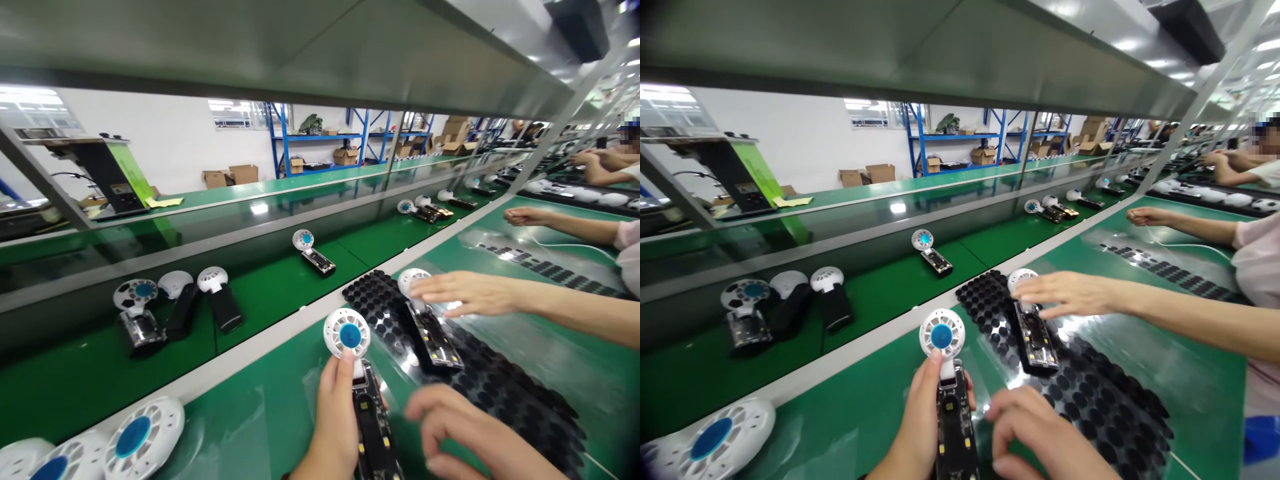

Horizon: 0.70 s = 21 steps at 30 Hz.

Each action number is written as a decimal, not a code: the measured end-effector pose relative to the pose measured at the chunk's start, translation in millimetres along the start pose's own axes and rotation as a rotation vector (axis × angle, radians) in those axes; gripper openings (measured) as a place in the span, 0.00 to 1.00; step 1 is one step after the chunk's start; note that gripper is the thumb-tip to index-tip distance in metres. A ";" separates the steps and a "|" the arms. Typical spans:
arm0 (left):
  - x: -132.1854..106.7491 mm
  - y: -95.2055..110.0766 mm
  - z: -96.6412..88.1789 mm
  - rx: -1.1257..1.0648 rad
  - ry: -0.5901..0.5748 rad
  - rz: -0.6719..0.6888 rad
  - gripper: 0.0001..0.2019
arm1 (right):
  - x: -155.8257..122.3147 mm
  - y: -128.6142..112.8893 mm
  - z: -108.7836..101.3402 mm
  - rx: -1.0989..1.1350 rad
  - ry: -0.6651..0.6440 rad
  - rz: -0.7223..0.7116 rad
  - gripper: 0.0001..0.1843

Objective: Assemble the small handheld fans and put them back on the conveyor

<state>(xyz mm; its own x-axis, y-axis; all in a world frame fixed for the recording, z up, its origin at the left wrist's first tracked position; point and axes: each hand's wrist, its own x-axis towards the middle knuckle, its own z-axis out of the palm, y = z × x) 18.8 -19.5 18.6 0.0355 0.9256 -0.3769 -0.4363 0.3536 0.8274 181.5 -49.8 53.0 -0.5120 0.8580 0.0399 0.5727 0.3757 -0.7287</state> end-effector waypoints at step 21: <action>-5.5 6.6 5.6 0.116 0.127 0.204 0.20 | 48.6 -25.7 12.7 -0.066 -0.035 0.179 0.08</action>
<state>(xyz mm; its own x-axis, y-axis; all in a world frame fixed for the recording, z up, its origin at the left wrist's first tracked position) 20.8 -21.5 28.5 -0.1589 0.9575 -0.2405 -0.3164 0.1814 0.9311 133.8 -22.2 64.9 -0.4191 0.9011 -0.1110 0.6967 0.2408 -0.6757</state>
